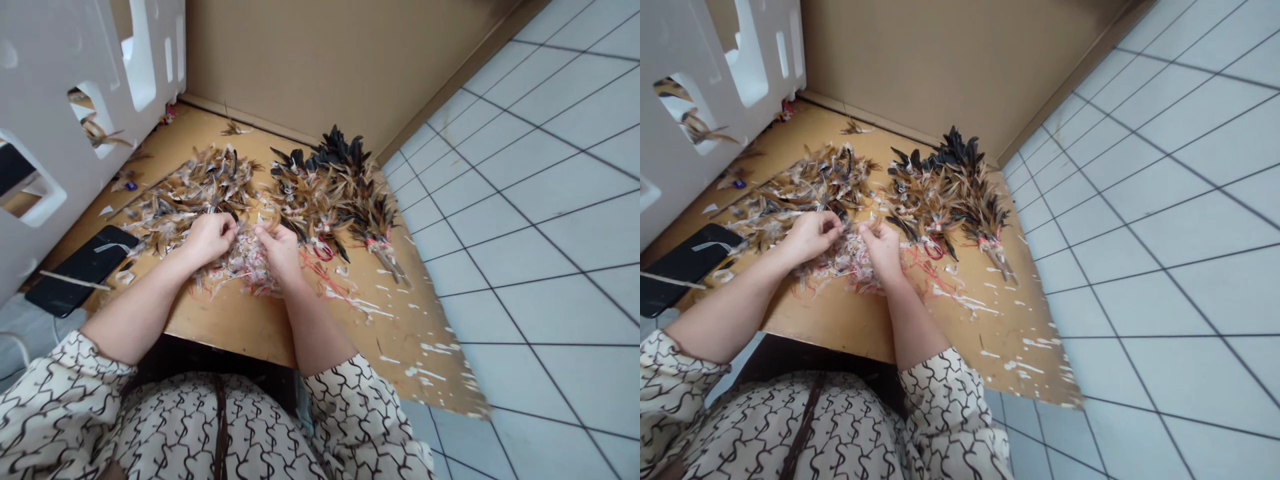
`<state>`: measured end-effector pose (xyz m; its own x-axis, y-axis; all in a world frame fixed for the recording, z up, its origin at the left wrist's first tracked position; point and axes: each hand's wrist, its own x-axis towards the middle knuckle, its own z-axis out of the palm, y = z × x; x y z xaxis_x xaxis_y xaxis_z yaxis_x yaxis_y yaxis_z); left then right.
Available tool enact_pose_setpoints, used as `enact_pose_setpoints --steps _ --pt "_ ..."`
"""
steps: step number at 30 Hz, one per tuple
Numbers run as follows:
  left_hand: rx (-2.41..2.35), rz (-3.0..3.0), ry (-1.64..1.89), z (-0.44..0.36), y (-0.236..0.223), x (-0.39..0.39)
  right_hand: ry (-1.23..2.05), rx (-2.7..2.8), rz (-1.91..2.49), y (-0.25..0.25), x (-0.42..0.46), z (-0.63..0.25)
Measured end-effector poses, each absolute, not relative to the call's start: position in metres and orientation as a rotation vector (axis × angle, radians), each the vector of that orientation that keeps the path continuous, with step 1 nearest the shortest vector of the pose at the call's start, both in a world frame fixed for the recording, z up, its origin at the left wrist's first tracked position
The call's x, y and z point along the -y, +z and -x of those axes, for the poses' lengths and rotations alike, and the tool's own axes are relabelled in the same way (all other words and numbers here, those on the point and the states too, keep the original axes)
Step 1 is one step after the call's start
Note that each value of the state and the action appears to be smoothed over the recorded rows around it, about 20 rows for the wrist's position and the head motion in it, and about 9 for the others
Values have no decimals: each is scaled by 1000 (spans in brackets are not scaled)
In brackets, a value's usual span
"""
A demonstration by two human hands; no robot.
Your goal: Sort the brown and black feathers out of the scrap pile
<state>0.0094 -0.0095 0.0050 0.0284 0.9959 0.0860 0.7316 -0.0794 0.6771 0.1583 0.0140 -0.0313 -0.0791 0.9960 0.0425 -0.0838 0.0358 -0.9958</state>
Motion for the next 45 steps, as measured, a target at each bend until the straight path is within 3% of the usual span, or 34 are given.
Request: enact_pose_setpoints --steps 4,9,20,33,45 --pt "-1439 -1362 1091 -15 6 9 1287 1251 1057 -29 -11 -156" --pt "-1230 -1080 1049 -23 13 13 1277 1297 1034 -22 -5 -152" --pt "-1101 -1010 1046 -23 9 13 1092 1409 1042 -19 0 -150" --pt "-986 -826 1040 -16 9 10 1541 1109 874 -15 -1 -151" --pt "-1061 -938 1066 -18 8 11 1501 1159 953 -13 -2 -150"
